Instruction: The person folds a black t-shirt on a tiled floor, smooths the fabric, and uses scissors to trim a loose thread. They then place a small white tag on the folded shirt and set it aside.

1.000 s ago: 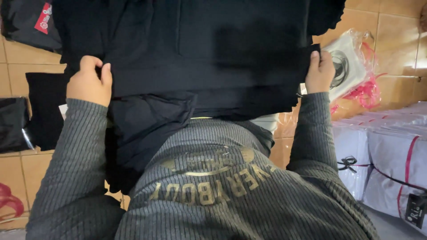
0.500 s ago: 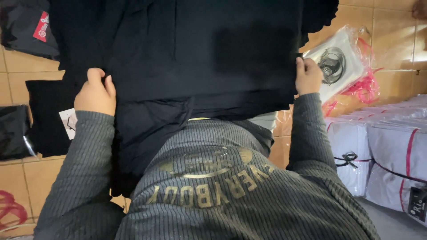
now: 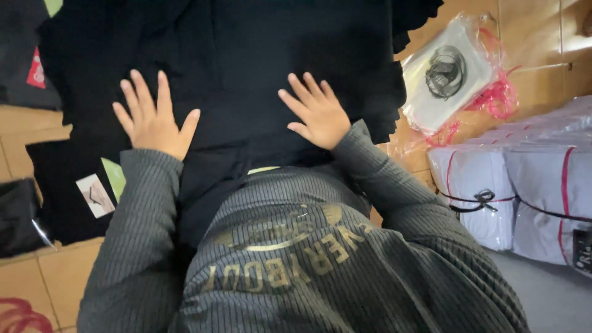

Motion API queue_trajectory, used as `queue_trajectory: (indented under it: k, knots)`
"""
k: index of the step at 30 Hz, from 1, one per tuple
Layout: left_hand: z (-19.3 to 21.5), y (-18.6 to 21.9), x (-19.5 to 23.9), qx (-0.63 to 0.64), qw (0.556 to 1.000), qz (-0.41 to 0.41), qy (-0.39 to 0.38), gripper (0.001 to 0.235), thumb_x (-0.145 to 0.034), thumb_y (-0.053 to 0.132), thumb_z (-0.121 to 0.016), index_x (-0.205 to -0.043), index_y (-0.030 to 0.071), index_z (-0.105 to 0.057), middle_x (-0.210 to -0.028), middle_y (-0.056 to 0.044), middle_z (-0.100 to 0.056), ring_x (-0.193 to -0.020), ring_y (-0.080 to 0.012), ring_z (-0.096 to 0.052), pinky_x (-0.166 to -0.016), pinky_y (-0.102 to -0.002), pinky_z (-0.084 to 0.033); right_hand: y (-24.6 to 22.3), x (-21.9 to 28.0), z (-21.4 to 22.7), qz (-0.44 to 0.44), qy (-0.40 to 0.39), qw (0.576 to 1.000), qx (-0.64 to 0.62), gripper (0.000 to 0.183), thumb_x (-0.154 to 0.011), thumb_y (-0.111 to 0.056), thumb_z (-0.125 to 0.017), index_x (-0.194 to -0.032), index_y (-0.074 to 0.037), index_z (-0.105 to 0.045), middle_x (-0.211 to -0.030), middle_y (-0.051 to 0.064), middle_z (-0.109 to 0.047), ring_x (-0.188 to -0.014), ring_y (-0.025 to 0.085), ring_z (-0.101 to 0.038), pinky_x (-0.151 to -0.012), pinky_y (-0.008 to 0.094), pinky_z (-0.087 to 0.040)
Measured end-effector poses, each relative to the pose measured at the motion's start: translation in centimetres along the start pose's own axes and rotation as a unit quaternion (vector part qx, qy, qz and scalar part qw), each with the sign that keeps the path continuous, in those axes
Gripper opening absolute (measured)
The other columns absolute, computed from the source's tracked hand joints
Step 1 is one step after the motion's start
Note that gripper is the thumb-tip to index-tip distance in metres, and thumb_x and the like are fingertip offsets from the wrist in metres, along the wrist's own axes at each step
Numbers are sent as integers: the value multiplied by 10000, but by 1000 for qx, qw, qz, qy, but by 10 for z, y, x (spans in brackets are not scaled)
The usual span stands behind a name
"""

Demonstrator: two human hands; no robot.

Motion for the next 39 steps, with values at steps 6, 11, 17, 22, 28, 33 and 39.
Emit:
queue_trajectory:
  k: [6,11,17,22,28,33,39]
  knots:
    - [3,-7,-1,52,995,64,-57,785,-1033,500,-516,-1684,138,-267,-1705,-263,-56,-1562,-445,-13,-1189,-713,-14,119,55,-13,-211,48,976,-24,831,-982,-398,-696,-1616,-21,-312,-1648,270,-257,-1520,447,-276,-1209,542,-273]
    - [12,-7,-9,25,988,96,-119,858,-1007,613,-383,-1677,135,-143,-1708,-234,-16,-1570,-392,18,-1214,-653,-5,149,67,20,-326,-50,866,-375,895,-1043,-640,-241,-1619,-34,78,-1731,179,61,-1620,284,8,-1310,408,-34]
    - [31,-21,-18,63,993,85,59,736,-1026,270,-669,-1649,68,-332,-1657,-293,-223,-1491,-555,-197,-1119,-785,-182,142,18,83,-272,110,949,-113,610,-1122,-315,-505,-1567,62,-323,-1605,310,-343,-1500,447,-312,-1234,535,-250]
    - [8,-36,-17,-45,989,19,142,723,-992,413,-659,-1591,46,-488,-1602,-190,-481,-1480,-401,-359,-1074,-756,-257,9,-99,71,-149,-145,758,-619,456,-1048,-293,-497,-1371,16,-591,-1263,198,-708,-1129,244,-729,-948,298,-609]
    - [3,-40,-17,-39,991,29,123,771,-1007,528,-590,-1606,67,-436,-1620,-175,-455,-1504,-382,-337,-1116,-712,-253,-17,-226,-28,-296,-49,512,-805,410,-959,-292,-687,-772,-221,-329,-681,-58,-317,-561,50,-382,-628,246,-459]
    - [3,-41,-17,-50,991,40,117,861,-983,635,-587,-1608,72,-403,-1621,-135,-463,-1508,-348,-363,-1122,-674,-298,-23,-284,-31,-266,-67,408,-871,536,-894,-278,-682,-1323,26,-578,-1309,198,-677,-1159,328,-702,-1056,471,-530]
    - [-19,-57,-18,38,989,49,135,778,-977,561,-668,-1554,89,-448,-1610,-125,-478,-1519,-332,-346,-1166,-670,-196,40,-308,10,-212,67,369,-902,187,-877,-198,-771,-1002,-59,-756,-995,191,-777,-974,356,-762,-932,552,-617]
Point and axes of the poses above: each hand's wrist, its own x-axis away from the middle knuckle, its own z-axis out of the back of the hand, y = z × x, the point moved 4 cm from there along -x, towards the middle knuckle
